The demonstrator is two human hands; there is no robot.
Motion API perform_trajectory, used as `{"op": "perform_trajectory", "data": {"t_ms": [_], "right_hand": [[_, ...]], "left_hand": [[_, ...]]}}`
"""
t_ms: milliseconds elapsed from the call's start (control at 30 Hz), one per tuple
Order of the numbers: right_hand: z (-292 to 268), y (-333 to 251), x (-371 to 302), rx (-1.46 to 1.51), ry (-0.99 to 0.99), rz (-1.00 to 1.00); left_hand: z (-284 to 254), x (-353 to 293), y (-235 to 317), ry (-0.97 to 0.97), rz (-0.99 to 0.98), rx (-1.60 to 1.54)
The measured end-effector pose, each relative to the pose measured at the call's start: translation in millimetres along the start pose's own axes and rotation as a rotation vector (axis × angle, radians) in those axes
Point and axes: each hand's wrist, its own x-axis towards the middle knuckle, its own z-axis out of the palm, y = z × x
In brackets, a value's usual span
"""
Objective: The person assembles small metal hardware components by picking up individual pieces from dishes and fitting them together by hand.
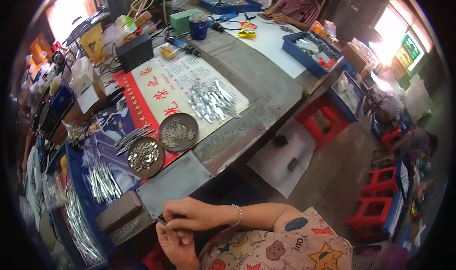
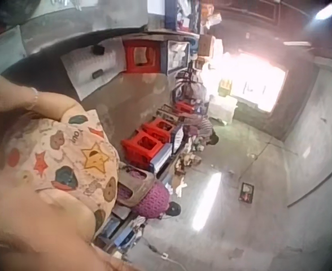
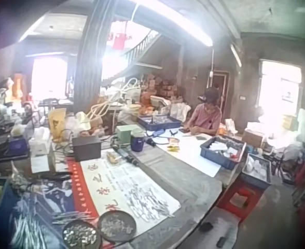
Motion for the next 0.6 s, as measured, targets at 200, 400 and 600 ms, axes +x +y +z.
{"op": "perform_trajectory", "data": {"t_ms": [200,400,600], "right_hand": [[-1,0,-5,-0.272,0.082,-0.193],[18,7,-5,-0.498,0.145,-0.200],[11,7,-1,-0.603,0.074,-0.290]], "left_hand": [[-6,-8,-2,-0.010,-0.127,-0.197],[-2,-6,0,0.100,-0.144,-0.247],[-4,-8,6,0.098,-0.168,-0.229]]}}
